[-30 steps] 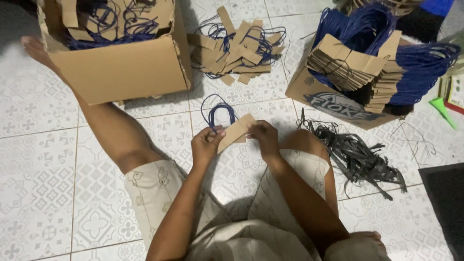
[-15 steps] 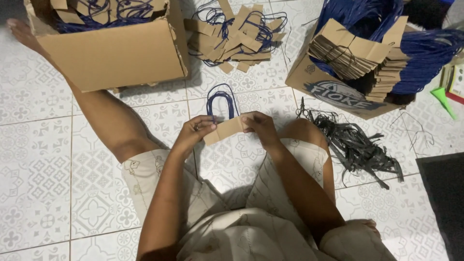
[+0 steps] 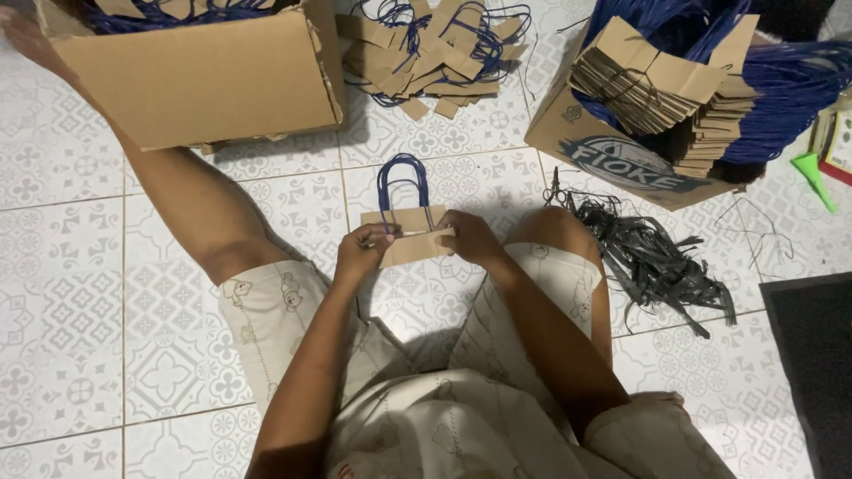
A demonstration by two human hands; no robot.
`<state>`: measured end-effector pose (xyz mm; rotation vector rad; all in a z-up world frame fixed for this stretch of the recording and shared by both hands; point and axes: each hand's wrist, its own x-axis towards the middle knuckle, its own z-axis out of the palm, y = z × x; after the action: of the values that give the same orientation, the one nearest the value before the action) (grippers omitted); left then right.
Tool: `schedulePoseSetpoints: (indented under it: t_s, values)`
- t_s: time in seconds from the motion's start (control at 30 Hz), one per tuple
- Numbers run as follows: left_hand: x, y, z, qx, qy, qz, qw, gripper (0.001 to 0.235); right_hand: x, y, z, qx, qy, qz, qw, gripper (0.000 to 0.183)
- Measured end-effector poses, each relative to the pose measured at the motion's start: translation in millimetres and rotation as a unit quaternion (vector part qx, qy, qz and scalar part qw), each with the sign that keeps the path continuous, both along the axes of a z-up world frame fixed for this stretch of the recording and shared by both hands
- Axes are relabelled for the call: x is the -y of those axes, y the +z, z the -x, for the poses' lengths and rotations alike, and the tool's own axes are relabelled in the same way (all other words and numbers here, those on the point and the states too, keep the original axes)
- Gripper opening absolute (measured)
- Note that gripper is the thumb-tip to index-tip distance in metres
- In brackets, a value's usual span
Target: The person sits on the floor and repeatedly wraps blue cable around small rectangular cardboard pieces. They pick up a cardboard piece, loop the cable around it, and place the assembled unit into a nearby box. The process is repeated continuously with multiple units.
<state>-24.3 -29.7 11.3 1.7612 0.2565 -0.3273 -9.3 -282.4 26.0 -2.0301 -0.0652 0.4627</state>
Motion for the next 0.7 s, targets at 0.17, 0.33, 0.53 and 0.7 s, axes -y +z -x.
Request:
schedulePoseSetpoints:
  t_s: [0.17, 0.33, 0.53, 0.7]
  values:
    - [-9.4, 29.5, 11.8, -0.090, 0.042, 0.209, 0.973, 0.028, -0.8, 4.4, -3.1, -0.009, -0.018, -0.011, 1.000, 0.033]
    - [-12.8, 62.5, 12.1, -0.144, 0.034, 0.299, 0.943, 0.035, -4.6, 16.9, 0.9, -0.029, -0.042, -0.068, 0.996, 0.035]
    - [-18.7, 22.6, 10.0, -0.130, -0.028, 0.240, 0.962, 0.044, 1.6, 7.1, 4.3, -0.042, 0.011, -0.046, 0.998, 0.034]
    - [-18.7, 56.7, 18.7, -0.137, -0.014, 0.209, 0.968, 0.041, 4.6, 0.8, 0.7, -0.012, -0.002, -0.053, 0.999, 0.032]
